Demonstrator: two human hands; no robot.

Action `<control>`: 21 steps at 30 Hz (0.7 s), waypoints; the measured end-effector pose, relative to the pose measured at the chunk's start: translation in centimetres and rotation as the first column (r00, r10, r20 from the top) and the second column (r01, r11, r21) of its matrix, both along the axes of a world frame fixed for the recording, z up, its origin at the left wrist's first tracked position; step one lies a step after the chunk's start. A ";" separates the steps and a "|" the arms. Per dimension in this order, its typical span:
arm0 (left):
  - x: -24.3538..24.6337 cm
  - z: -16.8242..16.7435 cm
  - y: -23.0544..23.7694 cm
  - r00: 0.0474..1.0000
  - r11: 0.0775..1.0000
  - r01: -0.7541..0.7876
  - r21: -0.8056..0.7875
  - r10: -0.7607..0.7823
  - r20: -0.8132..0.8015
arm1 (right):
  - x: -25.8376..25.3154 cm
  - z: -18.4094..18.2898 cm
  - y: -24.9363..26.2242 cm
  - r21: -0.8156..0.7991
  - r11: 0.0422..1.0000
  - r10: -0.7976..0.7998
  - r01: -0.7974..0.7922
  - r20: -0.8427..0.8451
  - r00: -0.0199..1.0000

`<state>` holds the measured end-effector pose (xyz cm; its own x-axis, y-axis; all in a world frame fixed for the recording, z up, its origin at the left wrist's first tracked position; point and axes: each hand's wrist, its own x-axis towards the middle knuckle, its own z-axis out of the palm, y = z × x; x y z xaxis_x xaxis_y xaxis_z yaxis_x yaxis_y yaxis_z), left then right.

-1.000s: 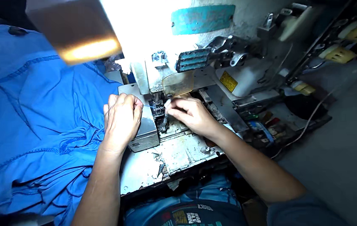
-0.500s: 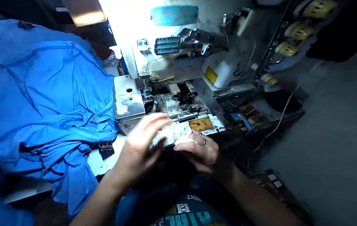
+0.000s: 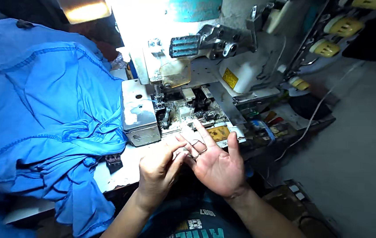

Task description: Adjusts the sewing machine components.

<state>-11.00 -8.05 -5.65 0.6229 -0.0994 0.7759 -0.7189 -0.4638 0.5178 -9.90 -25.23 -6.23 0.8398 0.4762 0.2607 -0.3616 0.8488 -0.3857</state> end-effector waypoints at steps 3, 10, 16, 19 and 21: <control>1.1 -0.5 -1.1 0.996 0.997 -0.071 0.010 0.071 0.045 | 0.0 -0.2 0.5 0.019 1.000 -0.007 0.006 0.050 0.999; -0.6 -0.1 -2.3 0.991 0.972 0.131 0.197 -0.129 -0.023 | 0.0 -0.4 0.9 0.001 0.993 -0.114 0.115 0.166 0.980; -1.8 0.2 -0.4 0.996 0.996 0.085 0.026 -0.084 -0.029 | -0.1 0.6 1.6 -0.086 0.946 -0.317 0.313 -0.037 0.948; -2.5 1.2 2.6 0.967 0.960 -0.248 0.130 0.254 -0.029 | 0.0 0.0 0.5 -0.125 0.895 -0.411 0.429 0.150 0.899; -2.9 1.4 5.0 0.866 0.818 -0.431 0.381 0.493 -0.078 | 0.8 -0.5 -0.7 -0.220 0.759 -0.471 0.612 0.462 0.751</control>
<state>-13.92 -3.03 -4.23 0.7781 -0.0040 0.6282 -0.2924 -0.8873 0.3565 -9.07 -25.90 -6.75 0.8579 0.0826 0.5071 0.3434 0.6421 -0.6854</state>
